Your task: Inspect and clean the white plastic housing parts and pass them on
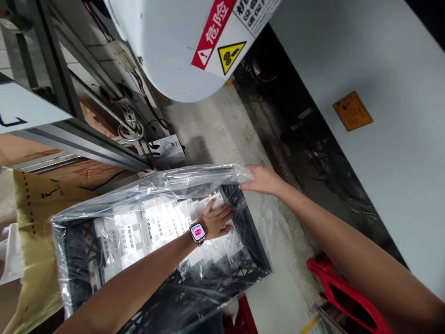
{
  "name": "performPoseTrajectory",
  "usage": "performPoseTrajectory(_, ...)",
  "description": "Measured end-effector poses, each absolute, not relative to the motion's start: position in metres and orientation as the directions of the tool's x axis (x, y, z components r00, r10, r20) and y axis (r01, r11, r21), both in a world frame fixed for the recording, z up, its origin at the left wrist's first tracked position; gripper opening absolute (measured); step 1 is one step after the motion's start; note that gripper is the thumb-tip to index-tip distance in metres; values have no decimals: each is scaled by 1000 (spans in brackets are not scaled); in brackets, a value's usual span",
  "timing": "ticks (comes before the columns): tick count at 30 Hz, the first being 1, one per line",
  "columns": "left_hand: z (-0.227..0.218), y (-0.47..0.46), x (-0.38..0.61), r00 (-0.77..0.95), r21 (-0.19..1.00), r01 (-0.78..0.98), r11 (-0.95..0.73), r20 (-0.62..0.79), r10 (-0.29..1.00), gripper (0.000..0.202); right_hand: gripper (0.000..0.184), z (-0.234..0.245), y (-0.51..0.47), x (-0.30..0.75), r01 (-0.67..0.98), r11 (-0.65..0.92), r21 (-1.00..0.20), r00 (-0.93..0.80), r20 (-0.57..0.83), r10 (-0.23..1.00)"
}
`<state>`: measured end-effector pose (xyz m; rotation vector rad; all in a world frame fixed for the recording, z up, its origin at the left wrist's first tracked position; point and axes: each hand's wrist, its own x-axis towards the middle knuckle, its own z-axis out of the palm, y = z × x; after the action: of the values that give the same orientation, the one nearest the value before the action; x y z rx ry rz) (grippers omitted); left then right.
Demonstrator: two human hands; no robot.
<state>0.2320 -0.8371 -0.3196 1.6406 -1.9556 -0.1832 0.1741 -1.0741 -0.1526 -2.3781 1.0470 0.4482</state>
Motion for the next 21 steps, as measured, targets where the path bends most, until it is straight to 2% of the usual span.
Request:
performPoseTrajectory(4,-318,-836,231,-70,444,-864,235,357,-932,36,13,-153,-1068,169,-774,-600,-202,630,-343,-697)
performPoseTrajectory(6,-317,-835,231,-70,444,-864,237,359,-931,36,20,-153,-1065,171,-792,-578,-199,611,-260,-748)
performPoseTrajectory(11,-318,-838,232,-93,466,-850,244,323,-942,38,43,-140,-1060,175,-753,-569,-331,622,-75,-779)
performPoseTrajectory(14,-319,-852,235,-108,493,-837,237,276,-955,39,31,-135,-1062,175,-701,-577,-419,628,21,-778)
performPoseTrajectory(16,-322,-866,241,-104,514,-830,218,242,-965,39,25,-138,-1069,177,-699,-567,-437,612,46,-790)
performPoseTrajectory(21,-333,-903,260,-68,562,-813,151,166,-984,33,32,-170,-1103,199,-748,-505,-430,552,18,-833)
